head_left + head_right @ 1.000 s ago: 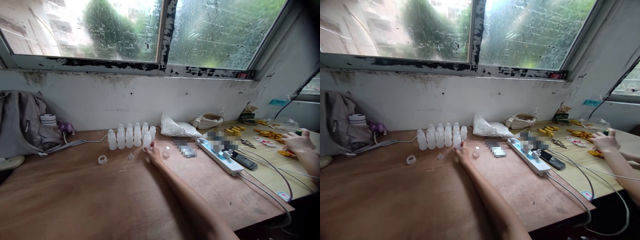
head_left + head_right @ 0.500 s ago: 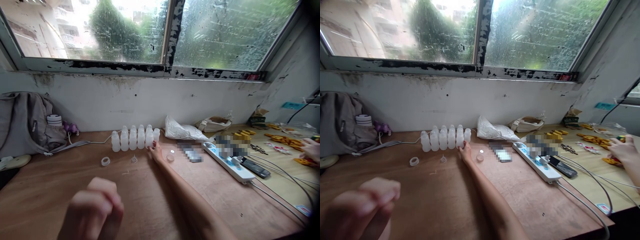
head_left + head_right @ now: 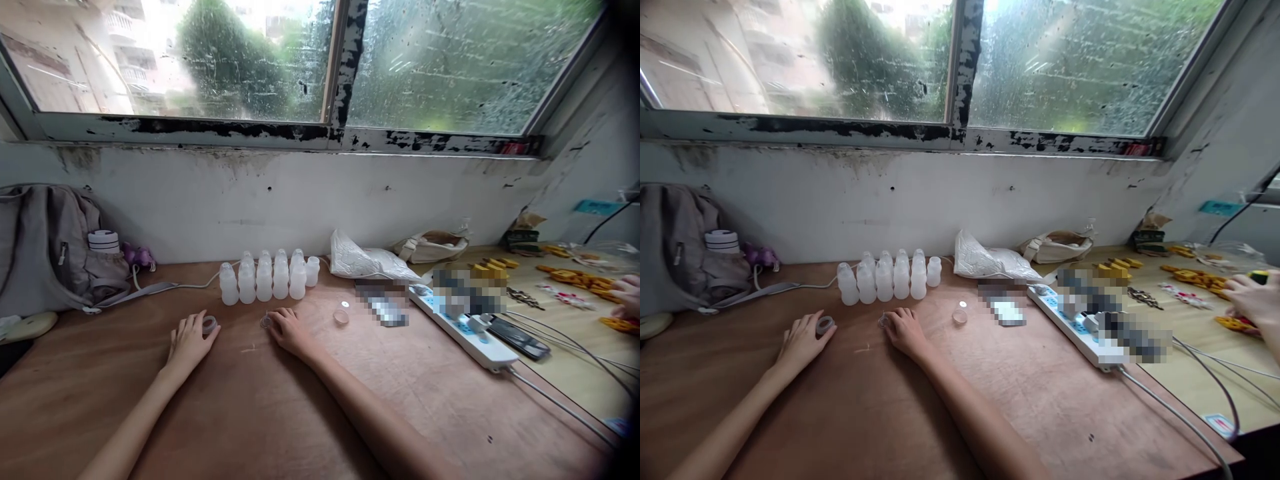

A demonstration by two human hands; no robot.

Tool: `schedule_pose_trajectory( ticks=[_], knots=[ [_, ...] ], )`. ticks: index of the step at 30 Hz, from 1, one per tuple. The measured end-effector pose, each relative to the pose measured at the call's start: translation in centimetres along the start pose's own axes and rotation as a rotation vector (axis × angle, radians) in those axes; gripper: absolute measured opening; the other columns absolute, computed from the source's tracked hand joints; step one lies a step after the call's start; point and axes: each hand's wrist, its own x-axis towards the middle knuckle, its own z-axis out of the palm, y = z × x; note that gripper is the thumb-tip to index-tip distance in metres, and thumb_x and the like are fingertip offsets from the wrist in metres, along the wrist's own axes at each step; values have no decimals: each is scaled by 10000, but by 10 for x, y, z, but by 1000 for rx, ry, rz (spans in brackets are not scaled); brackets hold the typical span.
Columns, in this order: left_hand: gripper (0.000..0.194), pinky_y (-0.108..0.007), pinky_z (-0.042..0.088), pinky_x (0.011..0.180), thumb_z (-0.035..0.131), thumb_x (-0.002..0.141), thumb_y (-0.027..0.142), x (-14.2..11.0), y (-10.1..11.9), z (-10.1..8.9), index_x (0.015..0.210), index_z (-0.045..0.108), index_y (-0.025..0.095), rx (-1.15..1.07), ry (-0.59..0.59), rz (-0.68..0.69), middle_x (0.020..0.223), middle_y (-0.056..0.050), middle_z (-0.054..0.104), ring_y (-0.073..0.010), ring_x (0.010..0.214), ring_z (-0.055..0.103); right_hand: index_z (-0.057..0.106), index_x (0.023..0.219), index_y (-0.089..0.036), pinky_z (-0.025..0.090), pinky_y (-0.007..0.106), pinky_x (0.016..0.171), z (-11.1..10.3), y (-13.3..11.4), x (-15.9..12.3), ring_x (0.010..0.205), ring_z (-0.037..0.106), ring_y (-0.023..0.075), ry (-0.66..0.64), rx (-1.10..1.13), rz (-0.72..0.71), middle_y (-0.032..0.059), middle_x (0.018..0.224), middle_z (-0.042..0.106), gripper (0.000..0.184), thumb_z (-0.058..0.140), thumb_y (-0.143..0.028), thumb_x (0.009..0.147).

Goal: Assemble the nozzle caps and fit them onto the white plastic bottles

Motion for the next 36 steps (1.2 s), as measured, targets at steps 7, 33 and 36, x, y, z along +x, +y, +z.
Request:
schedule_pose_trajectory(
  ticks=[7, 33, 36],
  knots=[
    [397, -369, 400, 833, 617, 657, 416, 9, 45, 13, 983, 621, 190, -831, 95, 9, 947, -75, 570, -232, 863, 543, 572, 863, -173, 439, 289, 702, -9, 10, 5, 747, 563, 155, 49, 433, 192, 34, 811, 619, 178, 595, -288, 729],
    [420, -221, 450, 621, 586, 720, 448, 13, 130, 49, 1007, 598, 142, -1586, -263, -212, 939, -78, 632, -143, 751, 584, 669, 889, -174, 411, 230, 588, -22, 12, 7, 618, 510, 112, 126, 863, 434, 13, 765, 641, 280, 619, -180, 614],
    [407, -232, 459, 653, 576, 728, 444, 12, 130, 48, 1013, 585, 154, -1558, -257, -193, 955, -72, 629, -157, 812, 586, 653, 903, -173, 418, 227, 588, -21, 13, 6, 613, 513, 110, 124, 799, 403, 3, 734, 623, 282, 591, -164, 629]
  ],
)
